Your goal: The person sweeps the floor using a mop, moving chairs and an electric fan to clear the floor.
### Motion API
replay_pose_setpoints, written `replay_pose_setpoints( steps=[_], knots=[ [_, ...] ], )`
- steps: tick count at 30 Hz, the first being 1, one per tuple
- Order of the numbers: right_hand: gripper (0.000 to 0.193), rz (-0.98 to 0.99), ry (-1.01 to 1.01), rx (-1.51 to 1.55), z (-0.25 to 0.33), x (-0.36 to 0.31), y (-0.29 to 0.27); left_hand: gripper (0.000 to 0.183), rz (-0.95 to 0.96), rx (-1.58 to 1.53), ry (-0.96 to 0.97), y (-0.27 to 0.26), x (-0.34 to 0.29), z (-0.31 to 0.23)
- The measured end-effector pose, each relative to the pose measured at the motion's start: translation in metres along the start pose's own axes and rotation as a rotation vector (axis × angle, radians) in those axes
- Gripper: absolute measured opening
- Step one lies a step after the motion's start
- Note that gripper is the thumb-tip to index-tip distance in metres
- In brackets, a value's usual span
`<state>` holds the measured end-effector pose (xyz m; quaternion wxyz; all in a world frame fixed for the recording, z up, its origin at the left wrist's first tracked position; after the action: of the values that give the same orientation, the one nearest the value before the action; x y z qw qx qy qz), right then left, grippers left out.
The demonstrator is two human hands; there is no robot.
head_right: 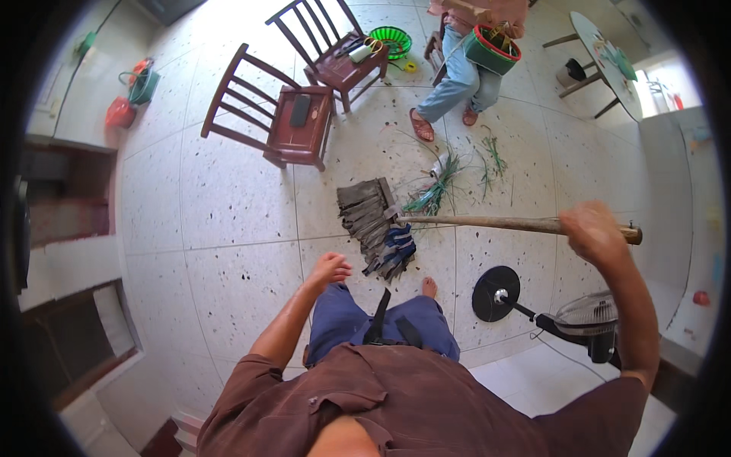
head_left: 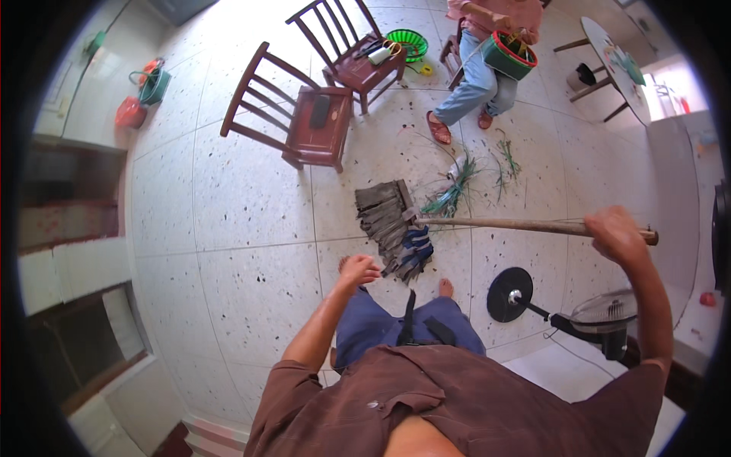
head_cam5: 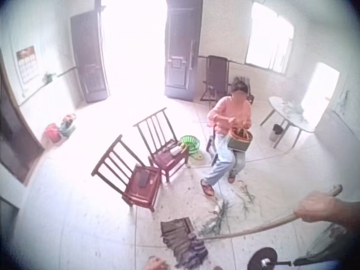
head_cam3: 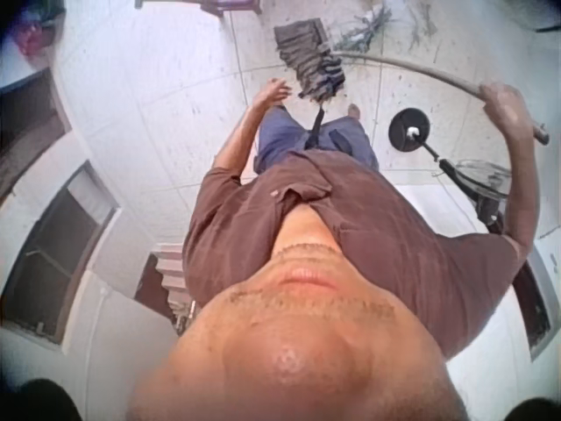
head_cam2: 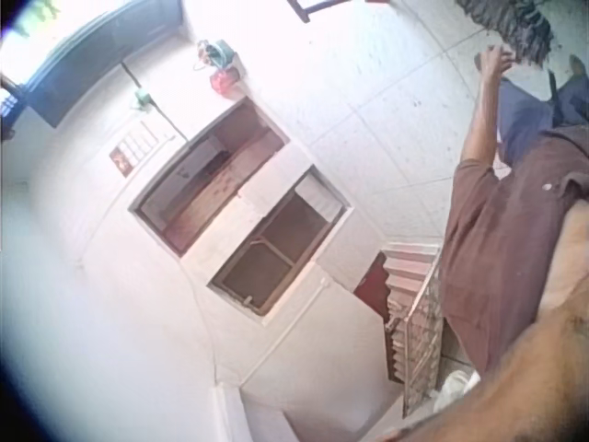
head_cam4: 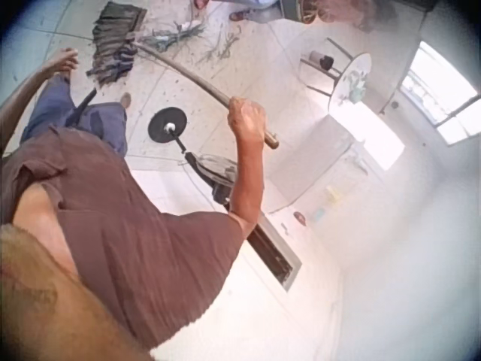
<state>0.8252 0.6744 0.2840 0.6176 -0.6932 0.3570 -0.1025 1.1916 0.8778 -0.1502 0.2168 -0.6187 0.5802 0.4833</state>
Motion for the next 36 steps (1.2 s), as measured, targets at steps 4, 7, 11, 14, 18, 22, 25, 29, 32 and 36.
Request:
replay_pose_setpoints(
  steps=[4,7,11,14,18,22,25,29,32,36],
  knots=[
    [0.009,0.790,0.316,-0.066,0.029,0.046,0.113,0.024,-0.075,0.011,0.086,-0.112,-0.011,-0.086],
    [0.014,0.831,0.368,-0.001,0.065,0.078,0.173,0.021,-0.211,0.077,0.236,-0.191,-0.005,-0.161],
    [0.019,0.938,0.444,0.204,0.130,0.136,0.208,0.023,-0.338,0.147,0.480,-0.251,0.003,-0.278],
    [0.019,0.907,0.459,0.270,0.165,0.173,0.279,0.032,-0.508,0.291,0.714,-0.296,0.016,-0.358],
    [0.013,1.223,0.870,0.857,0.222,0.194,0.357,0.048,-0.937,0.860,0.919,-0.310,0.028,-0.461],
    [0.015,1.137,0.601,0.706,0.245,0.211,0.329,0.069,-1.054,1.129,0.807,-0.361,0.066,-0.496],
    [0.025,1.056,0.676,0.742,0.243,0.188,0.282,0.079,-0.856,1.105,0.441,-0.386,0.102,-0.521],
    [0.028,1.137,0.857,0.887,0.255,0.188,0.184,0.052,-0.653,0.937,0.332,-0.407,0.149,-0.526],
    [0.027,1.200,0.995,0.922,0.283,0.202,0.122,0.038,-0.544,0.745,0.268,-0.388,0.146,-0.531],
    [0.027,1.177,1.054,0.936,0.318,0.217,0.065,0.027,-0.500,0.614,0.392,-0.421,0.131,-0.530]
  ],
)
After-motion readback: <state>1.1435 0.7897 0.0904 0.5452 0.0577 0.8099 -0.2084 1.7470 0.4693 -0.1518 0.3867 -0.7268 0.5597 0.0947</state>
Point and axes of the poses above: each hand's wrist, its own x-axis towards the middle knuckle, its own y-axis out of the palm, z = x × y, the point moved 5 cm from there along x, towards the middle knuckle, and after that the axes turned 4 degrees about -x, right-handed, at the moved point
